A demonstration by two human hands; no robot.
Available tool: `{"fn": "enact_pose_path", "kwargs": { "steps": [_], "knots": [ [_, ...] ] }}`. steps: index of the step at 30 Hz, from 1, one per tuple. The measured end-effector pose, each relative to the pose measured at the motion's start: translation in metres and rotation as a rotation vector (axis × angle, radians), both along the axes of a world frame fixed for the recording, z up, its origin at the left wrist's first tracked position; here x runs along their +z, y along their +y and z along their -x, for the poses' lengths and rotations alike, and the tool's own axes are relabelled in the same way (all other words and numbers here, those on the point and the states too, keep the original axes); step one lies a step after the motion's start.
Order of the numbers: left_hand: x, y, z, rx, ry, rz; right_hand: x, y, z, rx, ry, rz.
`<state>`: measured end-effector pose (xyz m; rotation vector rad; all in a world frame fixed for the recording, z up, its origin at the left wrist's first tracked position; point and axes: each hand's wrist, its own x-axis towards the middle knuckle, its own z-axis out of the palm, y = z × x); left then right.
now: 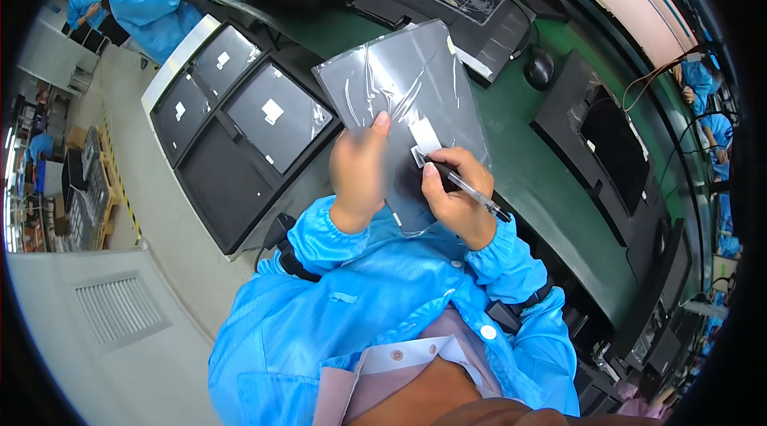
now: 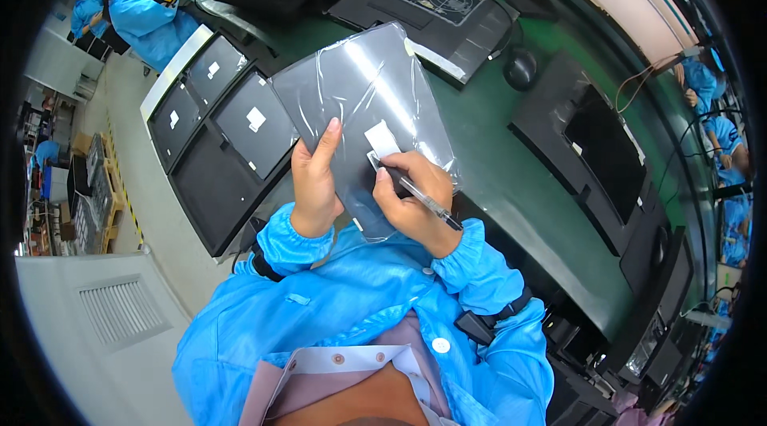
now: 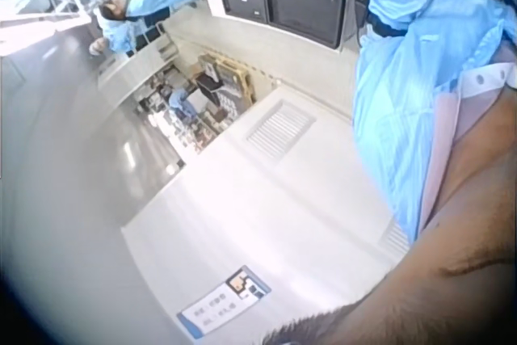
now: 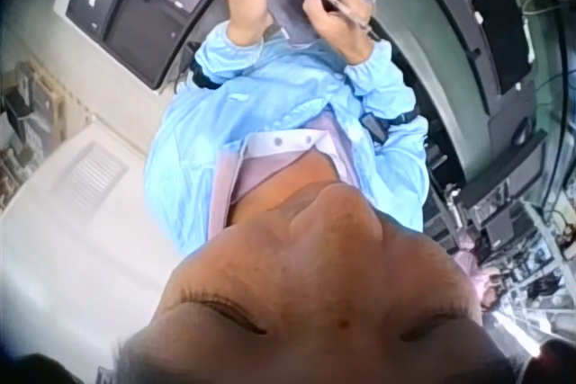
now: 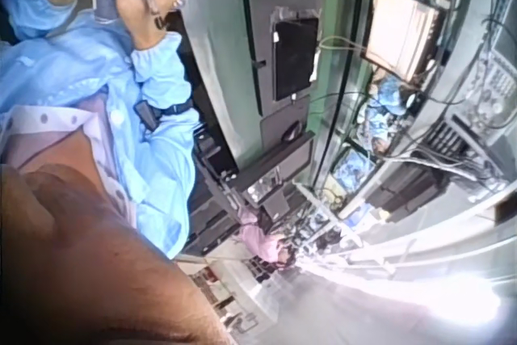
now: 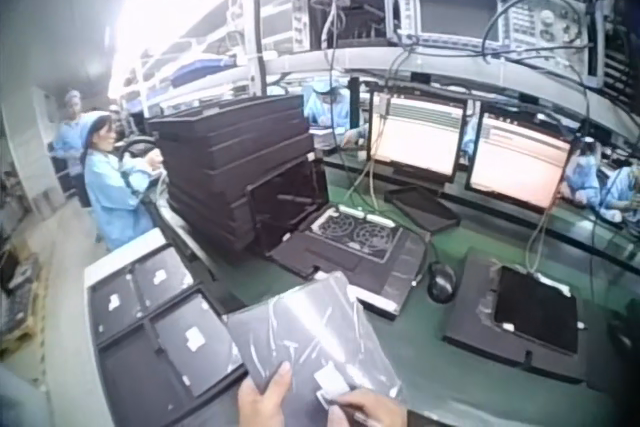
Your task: The recorder tests electronic tablets at a factory workstation, connecting cables and marking items with a pen.
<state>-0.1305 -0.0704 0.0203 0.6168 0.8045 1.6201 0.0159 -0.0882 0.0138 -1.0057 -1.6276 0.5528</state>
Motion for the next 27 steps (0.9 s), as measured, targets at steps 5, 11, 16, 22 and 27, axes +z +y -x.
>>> {"fn": "enact_pose_path", "kwargs": {
  "steps": [5, 11, 16, 22, 27],
  "knots": [
    [-0.006, -0.004, 0.005, 0.036, 0.01, 0.016, -0.001, 0.002, 0.001, 0.058, -0.038, -0.001],
    [0.001, -0.003, 0.097, 0.19, 0.142, 0.244, 0.036, 0.044, -0.072, -0.233, -0.267, 0.483],
    [-0.028, -0.047, 0.307, 0.162, -0.005, 0.372, 0.031, 0.084, -0.102, -0.281, -0.759, 0.406],
    [-0.113, -0.096, 0.429, 0.186, 0.246, 0.379, 0.011, 0.176, -0.176, -0.675, -0.762, -0.16],
    [-0.141, -0.092, 0.462, 0.22, 0.173, 0.555, -0.019, 0.198, -0.161, -0.712, -0.808, 0.095]
  ]
}}
